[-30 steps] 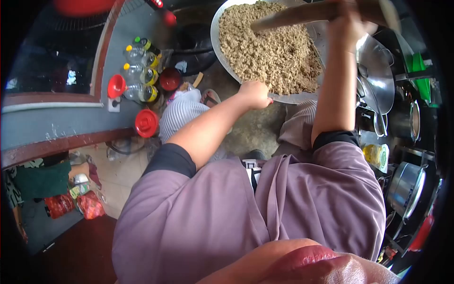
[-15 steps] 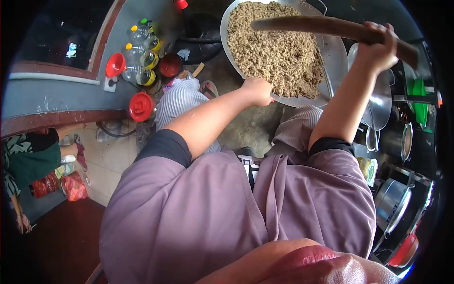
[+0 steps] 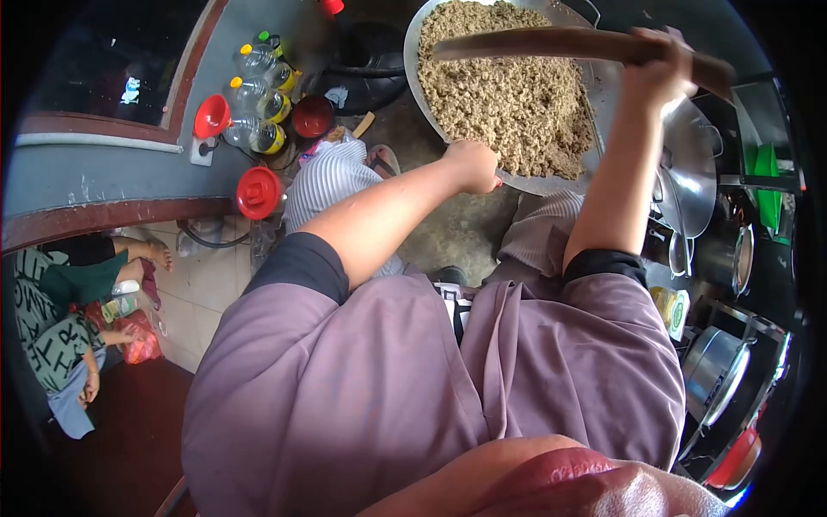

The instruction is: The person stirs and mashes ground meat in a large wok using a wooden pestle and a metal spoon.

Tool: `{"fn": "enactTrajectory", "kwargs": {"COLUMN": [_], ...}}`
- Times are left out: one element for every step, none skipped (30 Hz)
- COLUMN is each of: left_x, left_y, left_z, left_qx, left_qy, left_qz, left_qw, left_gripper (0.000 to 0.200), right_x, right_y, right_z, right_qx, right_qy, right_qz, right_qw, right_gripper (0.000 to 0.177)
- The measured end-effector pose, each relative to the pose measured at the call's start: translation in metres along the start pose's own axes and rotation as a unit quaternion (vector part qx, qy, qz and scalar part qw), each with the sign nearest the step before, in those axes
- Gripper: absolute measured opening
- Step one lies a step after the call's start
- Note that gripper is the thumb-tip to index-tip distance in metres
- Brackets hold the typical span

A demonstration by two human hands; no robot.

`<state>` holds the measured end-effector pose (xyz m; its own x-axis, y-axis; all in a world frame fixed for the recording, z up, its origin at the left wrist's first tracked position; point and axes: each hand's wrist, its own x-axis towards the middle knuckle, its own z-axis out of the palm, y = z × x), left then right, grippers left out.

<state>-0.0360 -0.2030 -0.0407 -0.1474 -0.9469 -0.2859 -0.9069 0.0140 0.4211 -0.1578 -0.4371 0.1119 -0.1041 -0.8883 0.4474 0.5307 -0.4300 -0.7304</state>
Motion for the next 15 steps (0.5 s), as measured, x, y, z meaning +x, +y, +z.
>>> {"fn": "enactTrajectory", "kwargs": {"left_x": [0.001,0.002,0.005,0.003,0.001,0.001,0.001,0.001,0.001,0.002,0.003,0.002,0.003,0.004,0.005], "left_y": [0.0,0.0,0.001,0.003,0.002,-0.001,-0.001,0.002,0.003,0.002,0.002,0.003,0.0,-0.004,-0.007], "left_z": [-0.001,-0.003,-0.006,-0.004,-0.004,-0.006,-0.005,-0.005,-0.004,-0.004,-0.004,-0.005,-0.003,0.002,0.007], "left_qx": [0.006,0.013,0.021,0.031,0.025,0.019,0.008,0.011,0.003,-0.001,-0.004,0.001,0.007,0.014,0.022], "left_qy": [-0.023,-0.046,-0.066,-0.049,-0.044,-0.037,-0.03,-0.025,-0.031,-0.036,-0.043,-0.033,-0.032,-0.034,-0.034], "left_qz": [-0.008,-0.017,-0.026,-0.024,-0.019,-0.014,-0.009,-0.015,-0.024,-0.033,-0.041,-0.039,-0.031,-0.022,-0.011], "left_qw": [1.0,0.999,0.997,0.998,0.999,0.999,0.999,1.0,0.999,0.999,0.998,0.999,0.999,0.999,0.999], "left_gripper": [0.04,0.04,0.04,0.039,0.039,0.039,0.039,0.04,0.04,0.039,0.039,0.038,0.037,0.037,0.037], "right_x": [-0.014,-0.025,-0.029,-0.014,-0.01,0.001,0.018,0.04,0.061,0.079,0.064,0.049,0.034,-0.035,-0.081], "right_y": [0.024,0.04,0.053,0.058,0.045,0.029,0.009,-0.025,-0.05,-0.052,-0.039,-0.026,-0.013,0.007,0.02], "right_z": [0.002,0.005,0.006,-0.012,-0.009,-0.009,-0.017,-0.026,-0.038,-0.054,-0.053,-0.052,-0.049,-0.002,0.025], "right_qx": [-0.038,0.012,0.064,0.089,0.069,0.081,0.09,0.105,0.12,0.237,0.133,0.02,-0.087,-0.145,-0.203], "right_qy": [-0.008,0.044,0.094,0.064,0.089,0.046,0.0,-0.088,-0.176,-0.281,-0.267,-0.252,-0.234,-0.199,-0.163], "right_qz": [-0.023,0.005,0.03,0.024,0.021,0.011,0.005,0.013,0.023,0.042,0.015,-0.01,-0.031,-0.073,-0.118], "right_qw": [0.999,0.999,0.993,0.994,0.993,0.996,0.996,0.991,0.977,0.929,0.954,0.968,0.968,0.966,0.958], "right_gripper": [0.019,0.017,0.015,0.014,0.016,0.014,0.013,0.011,0.012,0.015,0.017,0.02,0.023,0.011,0.006]}}
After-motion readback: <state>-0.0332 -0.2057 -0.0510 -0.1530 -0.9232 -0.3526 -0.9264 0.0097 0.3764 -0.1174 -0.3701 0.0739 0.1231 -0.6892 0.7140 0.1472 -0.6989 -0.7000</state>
